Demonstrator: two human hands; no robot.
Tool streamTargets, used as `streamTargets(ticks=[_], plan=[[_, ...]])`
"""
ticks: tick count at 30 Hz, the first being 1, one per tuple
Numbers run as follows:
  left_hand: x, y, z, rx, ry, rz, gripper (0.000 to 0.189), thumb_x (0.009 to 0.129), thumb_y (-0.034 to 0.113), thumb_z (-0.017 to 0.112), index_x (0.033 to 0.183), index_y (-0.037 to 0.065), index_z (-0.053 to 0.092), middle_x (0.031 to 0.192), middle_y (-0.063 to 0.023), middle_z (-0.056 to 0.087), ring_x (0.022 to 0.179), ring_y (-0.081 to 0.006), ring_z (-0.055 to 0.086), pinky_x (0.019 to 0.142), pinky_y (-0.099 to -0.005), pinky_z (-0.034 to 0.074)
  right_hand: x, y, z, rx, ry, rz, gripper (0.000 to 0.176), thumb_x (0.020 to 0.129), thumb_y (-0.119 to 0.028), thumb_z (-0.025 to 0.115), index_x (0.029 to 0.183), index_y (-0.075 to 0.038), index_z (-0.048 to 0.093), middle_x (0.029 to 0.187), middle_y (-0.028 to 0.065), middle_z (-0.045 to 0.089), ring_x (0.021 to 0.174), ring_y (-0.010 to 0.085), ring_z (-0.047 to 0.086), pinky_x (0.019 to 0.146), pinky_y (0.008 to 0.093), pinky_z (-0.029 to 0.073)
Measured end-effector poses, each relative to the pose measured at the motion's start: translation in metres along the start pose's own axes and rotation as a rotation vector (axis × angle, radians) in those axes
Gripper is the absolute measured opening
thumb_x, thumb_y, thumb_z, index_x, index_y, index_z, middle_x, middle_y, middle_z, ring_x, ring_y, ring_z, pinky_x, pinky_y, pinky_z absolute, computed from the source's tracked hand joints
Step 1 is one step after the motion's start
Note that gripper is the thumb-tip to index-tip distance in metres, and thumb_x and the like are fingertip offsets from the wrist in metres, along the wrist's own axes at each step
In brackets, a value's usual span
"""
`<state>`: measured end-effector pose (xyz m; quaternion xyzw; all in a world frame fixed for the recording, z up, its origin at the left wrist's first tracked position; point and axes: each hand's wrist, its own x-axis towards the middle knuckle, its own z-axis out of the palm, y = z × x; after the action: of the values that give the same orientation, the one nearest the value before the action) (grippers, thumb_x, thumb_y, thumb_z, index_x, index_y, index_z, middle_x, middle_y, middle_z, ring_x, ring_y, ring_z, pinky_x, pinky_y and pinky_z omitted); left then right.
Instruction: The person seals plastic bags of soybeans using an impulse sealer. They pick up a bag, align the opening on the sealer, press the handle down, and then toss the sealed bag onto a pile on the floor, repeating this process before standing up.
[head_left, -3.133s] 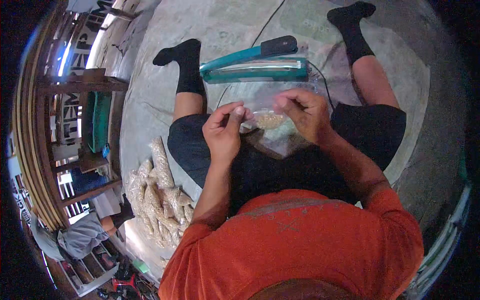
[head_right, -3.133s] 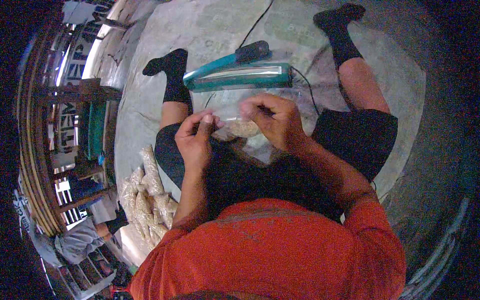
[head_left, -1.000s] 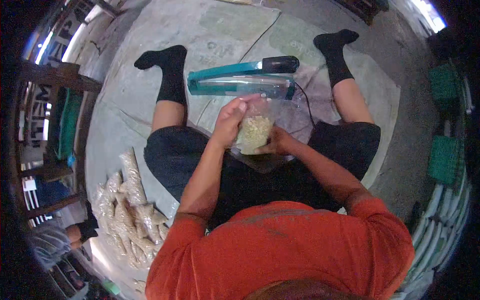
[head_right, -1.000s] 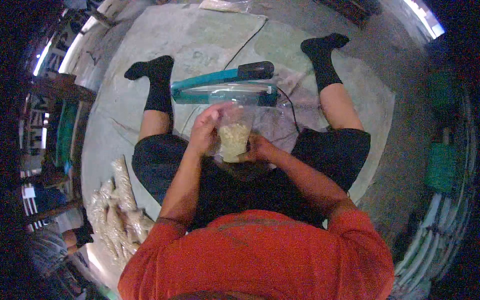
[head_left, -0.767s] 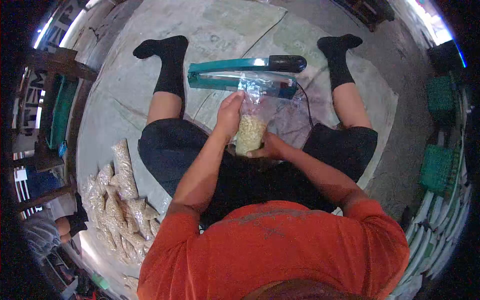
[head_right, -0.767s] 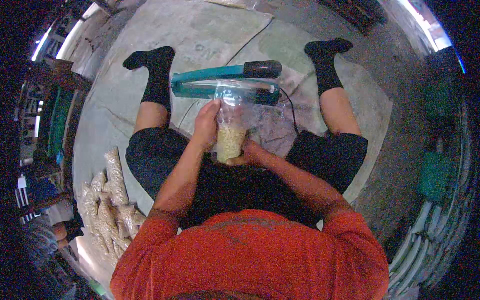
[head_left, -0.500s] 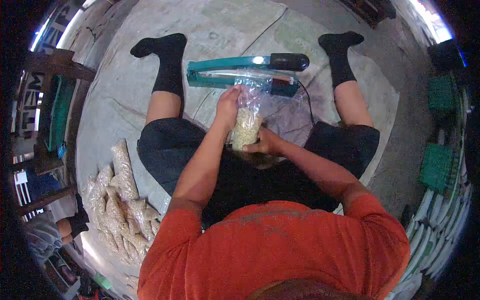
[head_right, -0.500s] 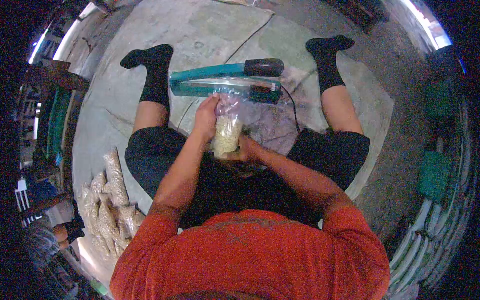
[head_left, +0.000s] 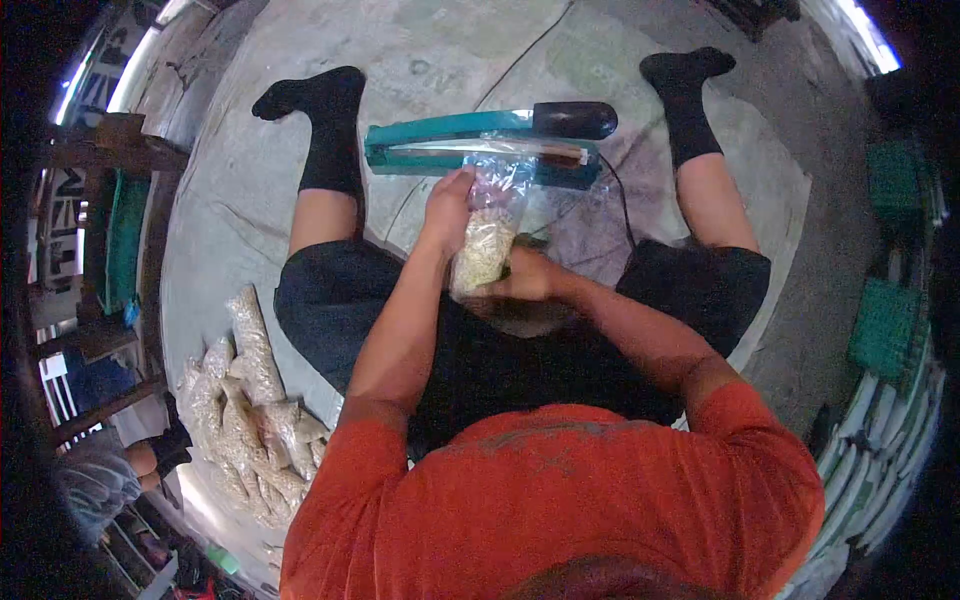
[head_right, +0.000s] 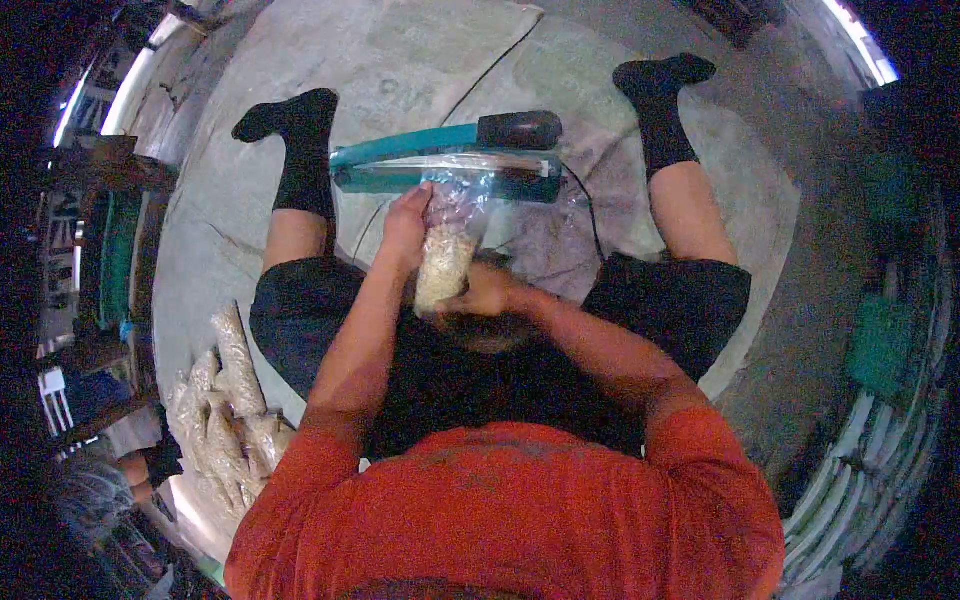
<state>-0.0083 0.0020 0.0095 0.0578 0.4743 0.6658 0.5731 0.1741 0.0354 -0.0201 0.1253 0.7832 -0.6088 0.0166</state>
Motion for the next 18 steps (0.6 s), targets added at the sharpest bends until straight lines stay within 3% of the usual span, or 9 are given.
streamTargets(ticks=[3,10,13,15,18], plan=[[0.003,-0.002,-0.003,-0.029,-0.008,-0.002,0.034,0.106,0.031,0.053,0.116,-0.001,0.063,0.106,-0.016,0.072,0.093,-0.0321,0.074,0.079,-0.0457,0.062,-0.005,-0.036,-0.016,0.007,-0.078,0.159,0.059,0.086,-0.041,0.079,0.132,-0.007,0.063,0.128,0.0144,0.069,0.12,0.0296,0.064,0.107,0.0426,0.046],[0.001,0.001,0.003,-0.022,-0.02,0.001,0.034,0.107,0.027,0.049,0.117,-0.003,0.061,0.107,-0.0179,0.072,0.093,-0.0325,0.074,0.082,-0.0424,0.061,-0.005,-0.016,-0.015,0.041,-0.12,0.168,0.06,0.088,-0.046,0.077,0.132,-0.007,0.063,0.127,0.014,0.069,0.12,0.0292,0.064,0.107,0.0417,0.046],[-0.004,0.003,0.009,-0.018,0.026,0.006,0.035,0.108,0.027,0.048,0.119,-0.003,0.061,0.109,-0.019,0.072,0.093,-0.0336,0.074,0.083,-0.043,0.061,-0.009,-0.019,-0.017,0.052,-0.026,0.07,0.062,0.09,-0.051,0.072,0.132,-0.007,0.062,0.128,0.0175,0.068,0.119,0.032,0.065,0.105,0.0433,0.047],[0.0,0.0,0.006,-0.031,0.017,0.007,0.035,0.108,0.026,0.048,0.12,-0.004,0.062,0.11,-0.0197,0.072,0.094,-0.0333,0.074,0.084,-0.0433,0.061,-0.015,-0.035,-0.031,-0.118,-0.06,0.239,0.052,0.09,-0.049,0.072,0.124,-0.009,0.067,0.124,0.0162,0.071,0.116,0.0348,0.067,0.103,0.0457,0.05],[0.002,-0.001,0.002,-0.044,-0.018,-0.021,0.033,0.108,0.024,0.048,0.12,-0.004,0.062,0.11,-0.0195,0.072,0.093,-0.0323,0.074,0.083,-0.0435,0.061,-0.017,-0.042,-0.047,-0.241,-0.08,0.154,0.053,0.088,-0.05,0.073,0.123,-0.009,0.068,0.119,0.0186,0.072,0.113,0.0389,0.067,0.101,0.0479,0.05]])
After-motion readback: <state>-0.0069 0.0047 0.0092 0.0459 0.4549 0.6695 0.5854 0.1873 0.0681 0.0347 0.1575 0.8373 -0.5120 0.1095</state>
